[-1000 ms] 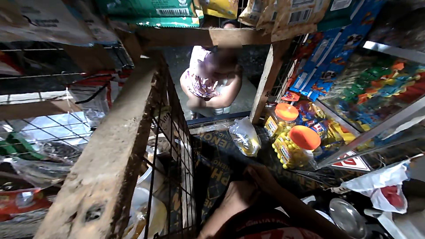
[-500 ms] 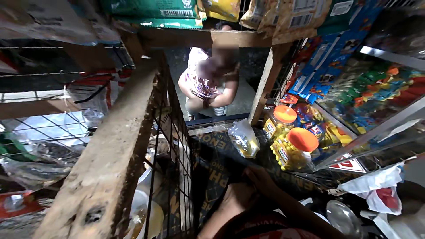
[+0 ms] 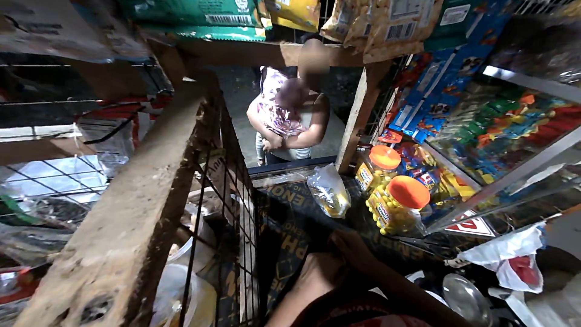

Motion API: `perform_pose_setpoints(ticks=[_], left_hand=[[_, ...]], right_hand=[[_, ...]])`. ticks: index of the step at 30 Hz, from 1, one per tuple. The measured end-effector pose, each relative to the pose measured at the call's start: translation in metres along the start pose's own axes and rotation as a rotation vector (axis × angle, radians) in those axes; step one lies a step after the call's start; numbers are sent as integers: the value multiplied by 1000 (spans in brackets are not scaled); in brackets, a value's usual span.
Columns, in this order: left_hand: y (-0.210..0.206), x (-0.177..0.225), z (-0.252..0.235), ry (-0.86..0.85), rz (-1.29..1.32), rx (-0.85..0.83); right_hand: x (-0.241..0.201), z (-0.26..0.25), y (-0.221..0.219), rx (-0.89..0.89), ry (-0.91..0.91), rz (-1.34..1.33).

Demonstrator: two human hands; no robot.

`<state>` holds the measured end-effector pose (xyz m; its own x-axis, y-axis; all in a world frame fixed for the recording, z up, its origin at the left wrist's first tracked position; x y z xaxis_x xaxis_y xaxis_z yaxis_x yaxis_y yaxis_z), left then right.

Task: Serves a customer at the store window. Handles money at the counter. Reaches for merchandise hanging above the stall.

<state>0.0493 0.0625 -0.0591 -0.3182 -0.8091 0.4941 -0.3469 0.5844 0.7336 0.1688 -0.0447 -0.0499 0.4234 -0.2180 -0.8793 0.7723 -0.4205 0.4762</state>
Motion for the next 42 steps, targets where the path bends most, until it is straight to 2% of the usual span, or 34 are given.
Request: perform_pose_setpoints(ticks=[27, 31, 38, 42], left_hand=[[-4, -7, 0, -34, 7, 52], [-3, -8, 0, -41, -12, 77], [-1, -8, -1, 38, -15, 18], [6, -5, -5, 207, -51, 9]], right_hand=[[-2, -4, 3, -21, -4, 22], [-7, -2, 2, 18, -67, -2], [0, 0, 1, 94, 38, -26], [3, -1, 1, 132, 82, 30]])
Point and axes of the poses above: each hand's wrist, its own z-axis away from the middle knuckle, its own y-axis out of the back of the hand, x = y × z, the point moved 2 cm from there along -z, towards the middle knuckle, and after that the axes turned 3 degrees about -z, right-handed, at the moved point
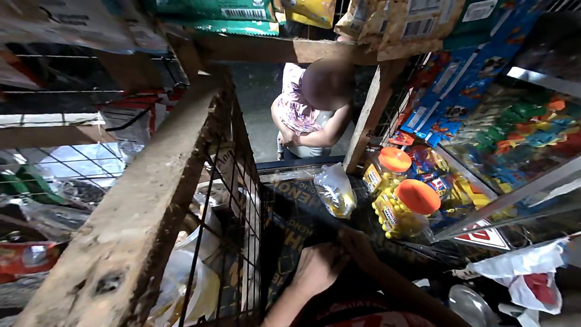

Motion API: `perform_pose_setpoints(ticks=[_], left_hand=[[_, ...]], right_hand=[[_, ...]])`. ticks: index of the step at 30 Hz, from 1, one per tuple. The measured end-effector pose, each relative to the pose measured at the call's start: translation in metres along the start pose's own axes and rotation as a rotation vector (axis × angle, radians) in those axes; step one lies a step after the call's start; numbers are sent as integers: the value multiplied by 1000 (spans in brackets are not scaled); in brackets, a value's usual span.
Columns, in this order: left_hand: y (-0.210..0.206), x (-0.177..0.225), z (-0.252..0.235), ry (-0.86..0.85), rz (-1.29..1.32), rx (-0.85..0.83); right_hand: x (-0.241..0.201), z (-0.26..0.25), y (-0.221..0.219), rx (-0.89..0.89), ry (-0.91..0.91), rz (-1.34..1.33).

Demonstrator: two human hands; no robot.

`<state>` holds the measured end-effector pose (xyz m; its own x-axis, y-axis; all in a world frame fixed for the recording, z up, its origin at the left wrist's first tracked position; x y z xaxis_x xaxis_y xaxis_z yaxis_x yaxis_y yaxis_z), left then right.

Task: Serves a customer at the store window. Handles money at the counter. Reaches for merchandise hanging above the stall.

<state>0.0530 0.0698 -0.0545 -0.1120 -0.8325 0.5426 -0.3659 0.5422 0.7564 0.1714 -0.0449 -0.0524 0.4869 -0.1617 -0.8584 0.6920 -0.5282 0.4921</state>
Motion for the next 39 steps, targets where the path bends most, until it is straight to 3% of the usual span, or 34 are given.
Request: perform_pose_setpoints(ticks=[3, 16, 22, 27, 39], left_hand=[[4, 1, -1, 84, 13, 0], [-2, -1, -2, 32, -35, 117], [2, 0, -2, 93, -45, 193], [6, 1, -2, 160, 15, 268], [4, -3, 0, 53, 212, 301]], right_hand=[[2, -1, 0, 2, -14, 13], [5, 2, -1, -44, -7, -144], [14, 1, -3, 9, 173, -152], [11, 4, -1, -35, 212, -211], [12, 4, 0, -67, 331, -214]])
Point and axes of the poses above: each hand's wrist, its own z-axis away from the middle knuckle, its own y-axis out of the back of the hand, x = y × z, the point moved 2 cm from there along -z, towards the middle knuckle, and after that the axes turned 3 degrees about -z, right-handed, at the moved point
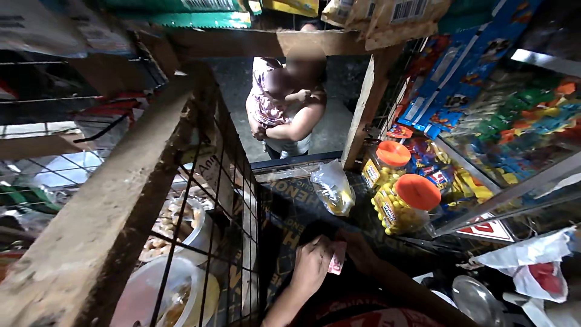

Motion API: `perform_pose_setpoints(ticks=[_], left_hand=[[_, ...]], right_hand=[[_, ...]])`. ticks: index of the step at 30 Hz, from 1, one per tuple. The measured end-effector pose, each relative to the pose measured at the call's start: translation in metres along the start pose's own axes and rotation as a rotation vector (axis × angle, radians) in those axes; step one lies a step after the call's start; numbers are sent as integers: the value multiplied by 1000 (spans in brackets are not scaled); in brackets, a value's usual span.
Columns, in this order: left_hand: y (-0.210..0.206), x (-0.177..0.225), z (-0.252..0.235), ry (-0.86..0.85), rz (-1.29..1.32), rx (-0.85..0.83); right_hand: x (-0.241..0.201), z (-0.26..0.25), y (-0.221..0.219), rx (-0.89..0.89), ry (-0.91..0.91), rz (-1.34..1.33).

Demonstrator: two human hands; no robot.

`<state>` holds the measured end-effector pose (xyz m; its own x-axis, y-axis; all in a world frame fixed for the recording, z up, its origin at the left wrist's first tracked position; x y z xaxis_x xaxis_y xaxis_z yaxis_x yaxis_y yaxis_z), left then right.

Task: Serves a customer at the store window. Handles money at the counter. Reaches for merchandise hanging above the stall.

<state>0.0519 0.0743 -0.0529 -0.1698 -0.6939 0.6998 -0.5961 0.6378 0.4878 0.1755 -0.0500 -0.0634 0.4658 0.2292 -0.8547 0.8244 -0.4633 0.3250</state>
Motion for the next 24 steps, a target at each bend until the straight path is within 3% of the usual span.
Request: perform_pose_setpoints(ticks=[6, 16, 24], left_hand=[[1, 2, 0, -1, -8, -18], [5, 5, -4, 199, -119, -165], [1, 4, -3, 147, -161, -334]], right_hand=[[-3, -1, 1, -9, -3, 65], [-5, 5, -3, 54, -1, 173], [-4, 5, -4, 50, -10, 250]])
Point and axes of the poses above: each hand's wrist, its own z-axis away from the middle knuckle, its own y-axis out of the back of the hand, x = y × z, the point moved 2 cm from there along -z, towards the middle knuckle, and after that the axes turned 3 degrees about -z, right-handed, at the moved point
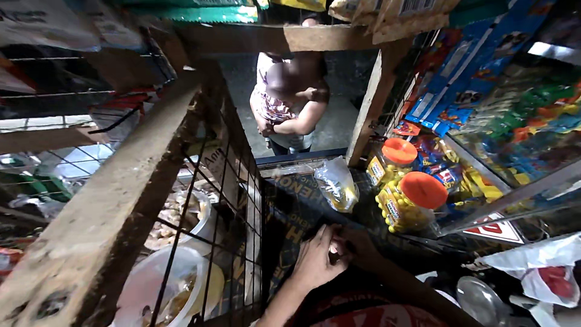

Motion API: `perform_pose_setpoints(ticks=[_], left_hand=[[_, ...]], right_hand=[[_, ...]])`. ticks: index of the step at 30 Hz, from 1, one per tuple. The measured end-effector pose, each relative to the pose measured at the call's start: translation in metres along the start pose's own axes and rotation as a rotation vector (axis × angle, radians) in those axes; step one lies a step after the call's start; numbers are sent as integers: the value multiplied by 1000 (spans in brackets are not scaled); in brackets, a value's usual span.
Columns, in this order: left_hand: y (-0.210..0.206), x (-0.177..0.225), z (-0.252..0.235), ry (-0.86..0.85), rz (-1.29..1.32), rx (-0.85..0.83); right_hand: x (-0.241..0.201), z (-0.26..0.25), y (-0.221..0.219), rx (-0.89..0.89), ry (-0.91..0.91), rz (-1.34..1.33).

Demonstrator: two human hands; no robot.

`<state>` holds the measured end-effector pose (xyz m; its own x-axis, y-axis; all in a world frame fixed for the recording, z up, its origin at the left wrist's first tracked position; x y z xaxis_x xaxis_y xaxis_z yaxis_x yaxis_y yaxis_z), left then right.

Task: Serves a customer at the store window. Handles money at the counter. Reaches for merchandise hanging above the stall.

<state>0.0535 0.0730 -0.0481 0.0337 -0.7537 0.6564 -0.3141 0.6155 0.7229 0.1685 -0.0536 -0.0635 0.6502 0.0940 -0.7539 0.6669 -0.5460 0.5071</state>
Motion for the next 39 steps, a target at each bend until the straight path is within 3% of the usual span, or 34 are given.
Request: perform_pose_setpoints(ticks=[4, 9, 13, 16, 23, 28, 34, 39], left_hand=[[-3, -3, -1, -86, 37, 19], [-2, -3, -1, -43, 93, 37], [1, -4, 0, -28, 257, 108], [1, -5, 0, -19, 230, 172], [2, -1, -1, -78, 218, 296], [1, -1, -2, -115, 194, 333], [2, 0, -2, -60, 265, 346], [2, 1, -1, -7, 266, 336]], right_hand=[[-1, -2, 0, -14, -36, 12], [-9, -6, 0, -4, -112, 40], [-4, -1, 7, 234, -97, -155], [0, -4, 15, 332, -120, -219], [-1, 2, 6, -10, -41, 52], [-7, -3, 5, -69, -125, 133], [-16, 0, 9, 174, -135, 121], [-12, -1, 10, 246, -94, 98]])
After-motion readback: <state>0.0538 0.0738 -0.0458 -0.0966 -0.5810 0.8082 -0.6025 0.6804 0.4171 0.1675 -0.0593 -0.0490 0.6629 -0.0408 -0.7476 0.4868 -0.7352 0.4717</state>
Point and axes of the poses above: each hand's wrist, its own z-axis away from the middle knuckle, its own y-axis out of the back of the hand, x = y × z, the point moved 2 cm from there along -z, towards the middle knuckle, and after that the axes turned 3 degrees about -z, right-handed, at the moved point
